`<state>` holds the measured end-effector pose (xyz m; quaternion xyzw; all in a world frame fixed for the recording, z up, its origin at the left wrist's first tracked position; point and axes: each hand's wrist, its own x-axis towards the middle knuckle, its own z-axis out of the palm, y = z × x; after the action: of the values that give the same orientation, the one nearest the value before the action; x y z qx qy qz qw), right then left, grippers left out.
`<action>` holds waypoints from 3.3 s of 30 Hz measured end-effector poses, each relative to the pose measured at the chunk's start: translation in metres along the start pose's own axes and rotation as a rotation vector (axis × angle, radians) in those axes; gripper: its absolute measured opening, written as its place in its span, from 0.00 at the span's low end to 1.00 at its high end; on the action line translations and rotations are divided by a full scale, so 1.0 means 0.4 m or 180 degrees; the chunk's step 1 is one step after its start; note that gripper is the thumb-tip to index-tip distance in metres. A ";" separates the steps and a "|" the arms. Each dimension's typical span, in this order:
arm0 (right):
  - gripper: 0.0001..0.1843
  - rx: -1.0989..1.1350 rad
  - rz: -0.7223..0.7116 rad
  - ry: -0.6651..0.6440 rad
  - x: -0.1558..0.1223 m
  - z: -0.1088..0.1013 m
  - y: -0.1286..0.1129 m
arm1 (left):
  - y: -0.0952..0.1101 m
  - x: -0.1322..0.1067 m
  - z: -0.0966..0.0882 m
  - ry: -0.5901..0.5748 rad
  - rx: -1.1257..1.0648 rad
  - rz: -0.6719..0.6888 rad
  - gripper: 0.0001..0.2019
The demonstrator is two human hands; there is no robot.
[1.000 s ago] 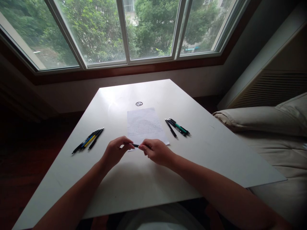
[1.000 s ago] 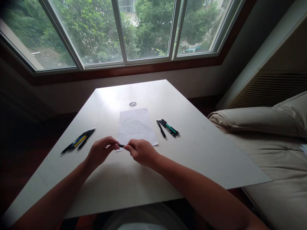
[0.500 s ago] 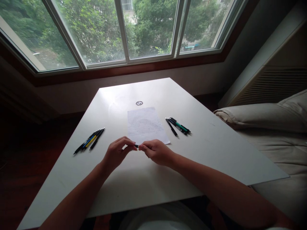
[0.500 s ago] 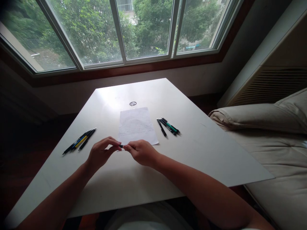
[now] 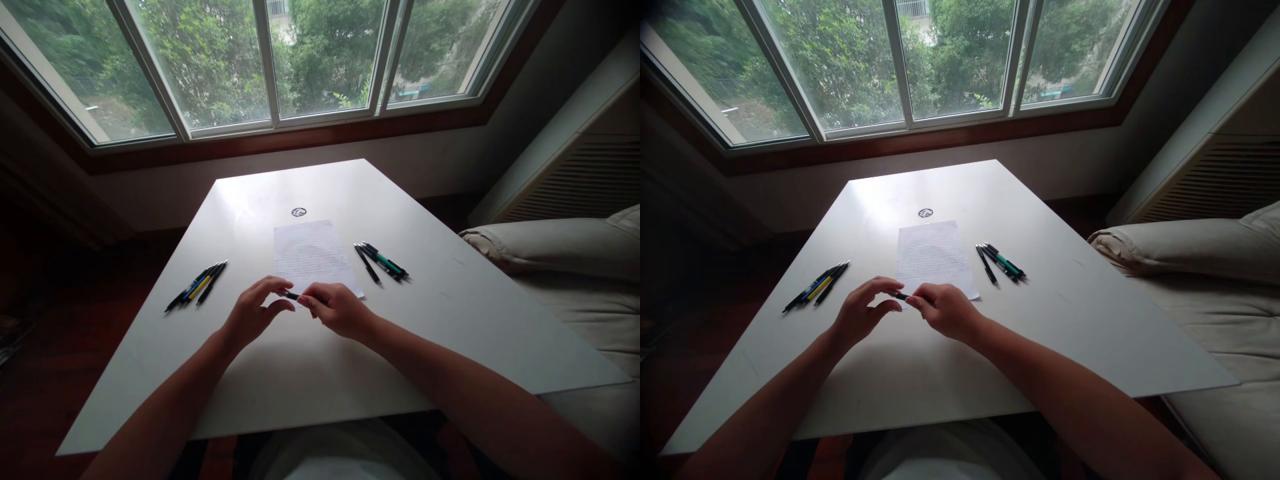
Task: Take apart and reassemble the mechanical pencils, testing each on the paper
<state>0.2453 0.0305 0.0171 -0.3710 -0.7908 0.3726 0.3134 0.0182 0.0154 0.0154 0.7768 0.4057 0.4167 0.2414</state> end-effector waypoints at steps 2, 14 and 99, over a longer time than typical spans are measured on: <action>0.15 -0.0318 -0.0177 0.0186 0.002 -0.003 0.007 | -0.005 0.004 -0.002 0.0046 0.0150 -0.0083 0.11; 0.18 -0.1214 -0.0628 0.0293 0.010 -0.023 0.030 | -0.011 0.012 -0.002 -0.0166 0.0654 -0.0131 0.08; 0.19 -0.1470 -0.0271 -0.0095 0.005 -0.016 0.023 | -0.038 0.007 0.000 -0.0803 0.1242 0.0172 0.09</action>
<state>0.2526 0.0386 0.0134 -0.3936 -0.8745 0.1736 0.2239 0.0127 0.0263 0.0059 0.8653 0.4242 0.2364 0.1242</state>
